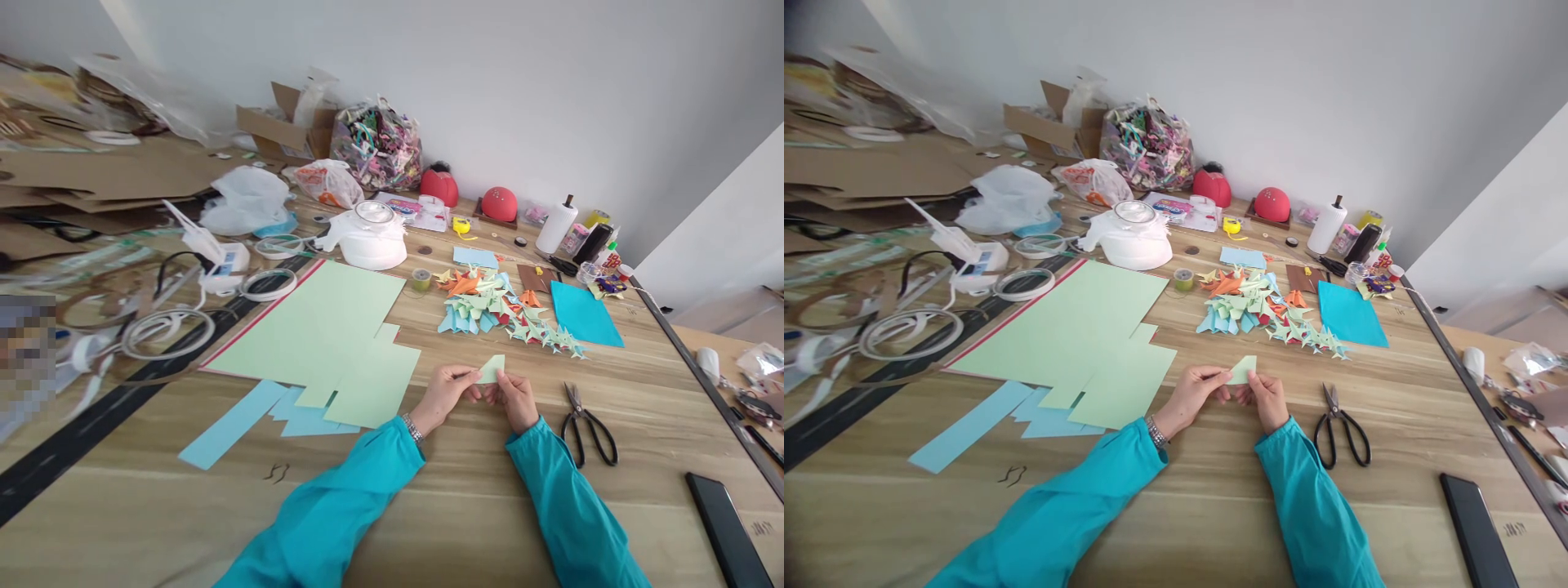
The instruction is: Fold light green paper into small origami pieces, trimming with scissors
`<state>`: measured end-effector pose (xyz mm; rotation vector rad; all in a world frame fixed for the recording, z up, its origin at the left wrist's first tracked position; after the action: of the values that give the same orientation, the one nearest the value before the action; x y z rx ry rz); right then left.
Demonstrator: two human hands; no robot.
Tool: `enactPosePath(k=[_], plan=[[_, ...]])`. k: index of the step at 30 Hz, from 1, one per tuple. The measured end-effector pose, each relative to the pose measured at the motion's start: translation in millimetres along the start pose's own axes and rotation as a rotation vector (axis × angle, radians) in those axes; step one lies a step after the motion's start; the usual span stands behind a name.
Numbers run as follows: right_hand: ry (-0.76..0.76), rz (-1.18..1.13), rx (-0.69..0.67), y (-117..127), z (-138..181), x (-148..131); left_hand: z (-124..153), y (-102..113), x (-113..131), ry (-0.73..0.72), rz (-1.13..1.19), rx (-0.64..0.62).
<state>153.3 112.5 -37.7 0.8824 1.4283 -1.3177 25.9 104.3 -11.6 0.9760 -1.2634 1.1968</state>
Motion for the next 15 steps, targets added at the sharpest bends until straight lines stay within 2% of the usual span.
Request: enactPosePath(k=[7,12,15], plan=[[0.069,0.009,0.062,4.9,-0.1,-8.9,0.6,-13.0,2.8,-0.046,-0.023,-0.146],[0.098,-0.041,0.128,11.1,0.7,-10.2,-0.5,-2.2,-0.9,-0.035,-0.038,-0.035],[0.098,-0.042,0.146,11.5,1.2,-10.1,-0.7,3.3,6.9,-0.131,-0.079,0.001]])
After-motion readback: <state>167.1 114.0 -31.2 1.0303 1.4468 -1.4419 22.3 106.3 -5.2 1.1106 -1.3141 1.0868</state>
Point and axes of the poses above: each hand's wrist, its own z-axis away from the middle knuckle, its own y-axis out of the back of the hand, x = y × z, the point moved 9 cm from there along -z, towards the middle knuckle, and after that the axes turned 7 degrees about -z, right-handed, at the moved point
